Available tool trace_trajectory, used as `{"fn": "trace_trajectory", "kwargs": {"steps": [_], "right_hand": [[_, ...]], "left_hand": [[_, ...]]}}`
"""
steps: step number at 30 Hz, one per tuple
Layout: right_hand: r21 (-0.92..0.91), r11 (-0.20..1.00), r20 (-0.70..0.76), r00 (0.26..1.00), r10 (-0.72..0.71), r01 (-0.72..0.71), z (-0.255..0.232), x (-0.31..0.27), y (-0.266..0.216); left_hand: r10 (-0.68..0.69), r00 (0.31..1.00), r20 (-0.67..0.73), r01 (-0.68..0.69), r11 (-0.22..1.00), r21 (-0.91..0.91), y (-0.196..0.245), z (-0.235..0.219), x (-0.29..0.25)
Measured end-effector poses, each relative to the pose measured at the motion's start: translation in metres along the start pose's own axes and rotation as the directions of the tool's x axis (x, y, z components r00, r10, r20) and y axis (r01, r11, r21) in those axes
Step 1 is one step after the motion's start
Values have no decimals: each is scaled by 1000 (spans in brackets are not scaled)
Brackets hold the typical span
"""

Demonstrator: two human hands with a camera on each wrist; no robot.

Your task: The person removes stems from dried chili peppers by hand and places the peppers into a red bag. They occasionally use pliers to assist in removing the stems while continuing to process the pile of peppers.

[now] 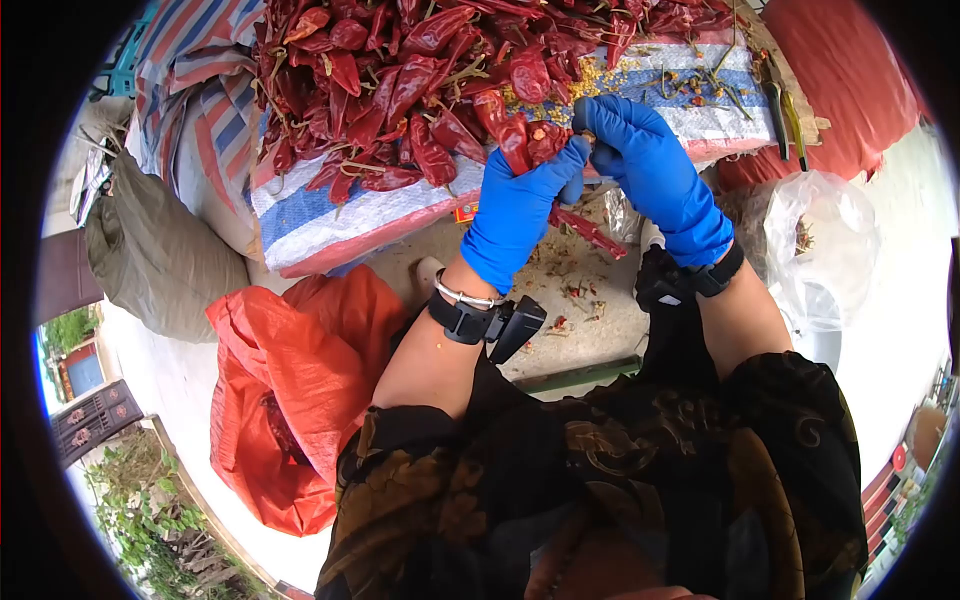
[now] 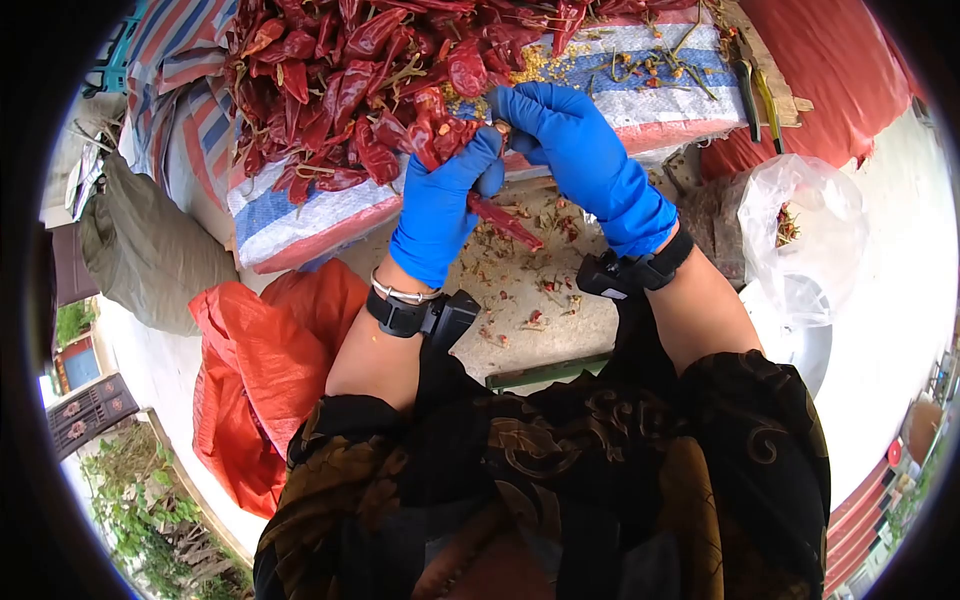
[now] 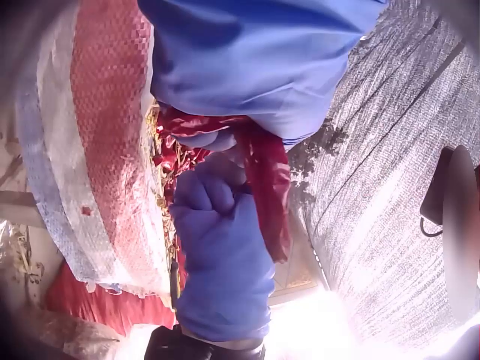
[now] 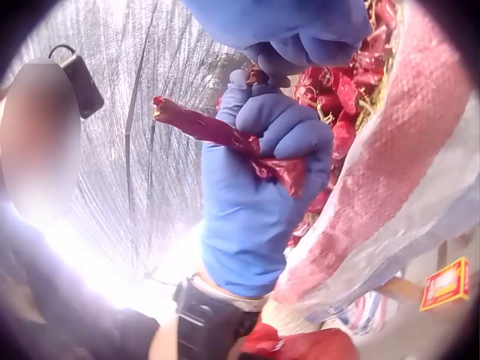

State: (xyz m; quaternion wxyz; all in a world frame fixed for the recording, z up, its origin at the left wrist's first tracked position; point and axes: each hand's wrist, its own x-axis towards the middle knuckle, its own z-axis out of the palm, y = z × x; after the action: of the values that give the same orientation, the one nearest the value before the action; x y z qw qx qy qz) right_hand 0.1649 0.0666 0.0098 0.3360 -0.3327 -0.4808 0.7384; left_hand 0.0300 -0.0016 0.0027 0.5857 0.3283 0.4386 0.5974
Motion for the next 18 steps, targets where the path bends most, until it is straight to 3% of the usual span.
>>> {"fn": "trace_trajectory", "kwargs": {"steps": [1, 3, 4, 5, 7, 11, 13, 14, 16, 17, 18], "right_hand": [[-1, 1000, -2, 1000, 0, 0, 0, 0, 4], [373, 927, 58, 998, 20, -40, 7, 1, 15], [389, 921, -35, 998, 46, -29, 14, -1, 12], [389, 921, -36, 998, 46, -28, 17, -1, 14], [443, 896, -125, 992, 26, 32, 18, -1, 19], [454, 888, -117, 993, -24, 76, 16, 1, 19], [326, 936, -318, 948, -25, 134, 25, 1, 8], [325, 936, -318, 948, -25, 134, 21, 1, 9], [401, 914, -125, 992, -6, 56, 8, 1, 14], [400, 915, -124, 992, -6, 55, 5, 1, 17], [452, 891, -85, 996, -3, 42, 3, 2, 18]], "left_hand": [[12, 1000, -10, -13, 992, -128, -1, 1, -1], [13, 1000, -10, -15, 982, -189, -5, 0, 1], [15, 1000, -13, -18, 968, -248, -7, 0, 2], [15, 1000, -12, -17, 968, -249, -8, 0, 2], [44, 999, -28, -48, 985, -168, -8, 2, 3], [39, 999, -25, -43, 983, -179, -11, 6, 4], [53, 998, -34, -57, 990, -132, -12, 8, 5], [52, 998, -34, -56, 990, -133, -11, 8, 5], [29, 999, -19, -31, 991, -132, -8, 7, 6], [30, 999, -20, -32, 991, -133, -9, 5, 8], [-48, 998, 37, 56, 961, -272, -11, 3, 9]]}}
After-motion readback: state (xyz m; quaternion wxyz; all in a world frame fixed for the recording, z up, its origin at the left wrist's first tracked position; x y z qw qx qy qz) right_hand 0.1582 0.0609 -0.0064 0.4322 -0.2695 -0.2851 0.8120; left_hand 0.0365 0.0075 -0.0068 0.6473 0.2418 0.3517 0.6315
